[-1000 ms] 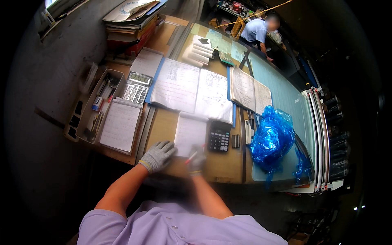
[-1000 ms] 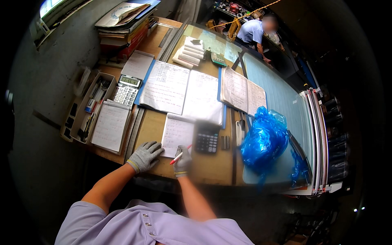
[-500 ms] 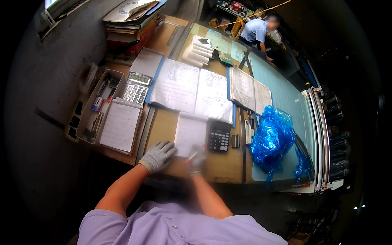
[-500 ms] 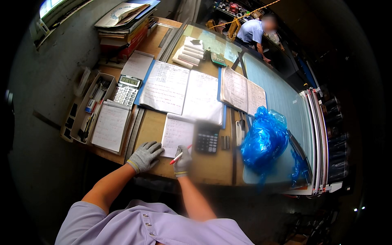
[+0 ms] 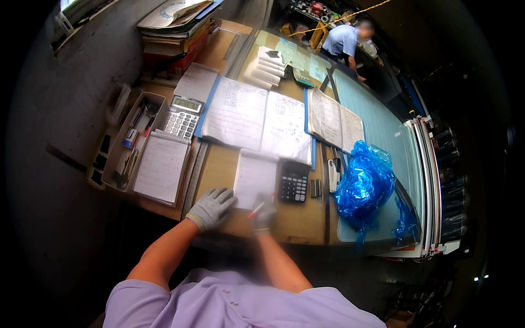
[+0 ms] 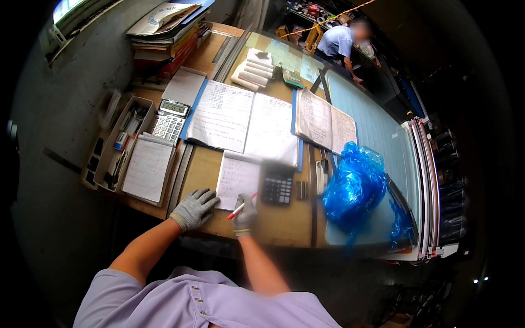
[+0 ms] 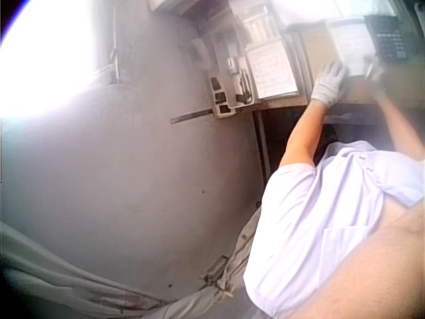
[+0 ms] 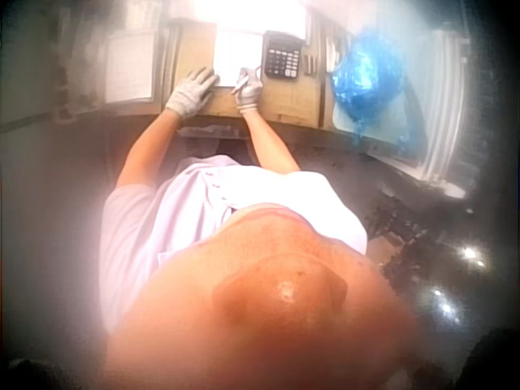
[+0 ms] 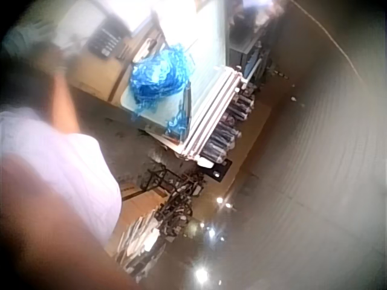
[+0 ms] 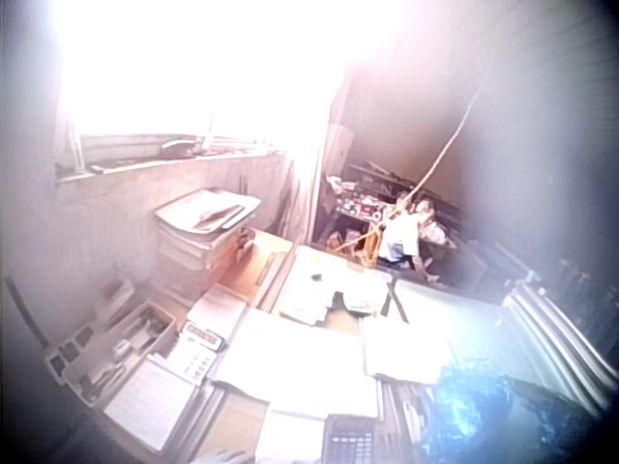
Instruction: The person writes on a small notepad with a red pen while seated at a cluttered desk. They occasionally pause to look at a calculator and other papers on the desk. The person wears grey gloves and a light purple shirt throughout the clip.
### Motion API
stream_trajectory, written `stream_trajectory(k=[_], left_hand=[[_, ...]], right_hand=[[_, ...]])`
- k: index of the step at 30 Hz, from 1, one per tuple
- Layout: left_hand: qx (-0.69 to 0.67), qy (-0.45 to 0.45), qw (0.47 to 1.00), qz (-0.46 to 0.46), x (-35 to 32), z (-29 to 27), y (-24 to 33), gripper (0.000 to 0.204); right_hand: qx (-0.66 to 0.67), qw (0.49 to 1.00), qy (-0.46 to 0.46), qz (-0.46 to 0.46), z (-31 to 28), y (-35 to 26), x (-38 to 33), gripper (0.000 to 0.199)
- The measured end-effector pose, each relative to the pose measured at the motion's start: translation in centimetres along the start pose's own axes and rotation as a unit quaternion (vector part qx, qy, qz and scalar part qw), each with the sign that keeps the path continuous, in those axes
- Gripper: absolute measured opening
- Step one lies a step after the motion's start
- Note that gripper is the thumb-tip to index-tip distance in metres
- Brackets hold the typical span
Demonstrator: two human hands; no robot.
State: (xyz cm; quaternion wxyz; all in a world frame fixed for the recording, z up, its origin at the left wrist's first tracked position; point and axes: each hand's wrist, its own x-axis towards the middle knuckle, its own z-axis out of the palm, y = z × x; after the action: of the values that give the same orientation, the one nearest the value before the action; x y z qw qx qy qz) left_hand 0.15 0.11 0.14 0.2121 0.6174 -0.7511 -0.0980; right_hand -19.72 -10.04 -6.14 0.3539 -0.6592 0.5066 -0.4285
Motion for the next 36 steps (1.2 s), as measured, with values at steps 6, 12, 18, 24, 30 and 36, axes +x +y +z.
stream_trajectory(k=[6, 12, 18, 24, 30, 36], left_hand=[[-0.001, 0.006, 1.0, 0.002, 0.0, 0.1, 0.0, 0.057], [-0.002, 0.001, 1.0, 0.002, 0.2, 0.0, 0.2, 0.056], [-0.002, 0.001, 1.0, 0.0, 0.2, -0.4, 0.3, 0.056], [-0.004, 0.008, 1.0, 0.001, 0.1, -0.2, 0.2, 0.056], [-0.004, 0.011, 1.0, 0.007, 0.3, 0.0, 0.2, 0.056], [0.001, 0.014, 1.0, 0.005, 0.0, -0.1, 0.0, 0.056]], right_hand=[[0.065, 0.997, -0.004, 0.033, 0.4, 2.5, -0.1, 0.011], [0.082, 0.996, 0.003, 0.028, 0.6, 2.9, 0.1, 0.01], [0.158, 0.986, 0.017, 0.043, 0.8, 1.0, 0.3, 0.021], [-0.003, 0.996, 0.023, -0.089, 0.2, -0.3, 0.3, 0.021], [-0.009, 0.996, 0.025, -0.084, 0.0, -0.1, 0.3, 0.02], [-0.026, 0.999, -0.004, -0.042, -0.4, -1.5, 0.1, 0.013]])
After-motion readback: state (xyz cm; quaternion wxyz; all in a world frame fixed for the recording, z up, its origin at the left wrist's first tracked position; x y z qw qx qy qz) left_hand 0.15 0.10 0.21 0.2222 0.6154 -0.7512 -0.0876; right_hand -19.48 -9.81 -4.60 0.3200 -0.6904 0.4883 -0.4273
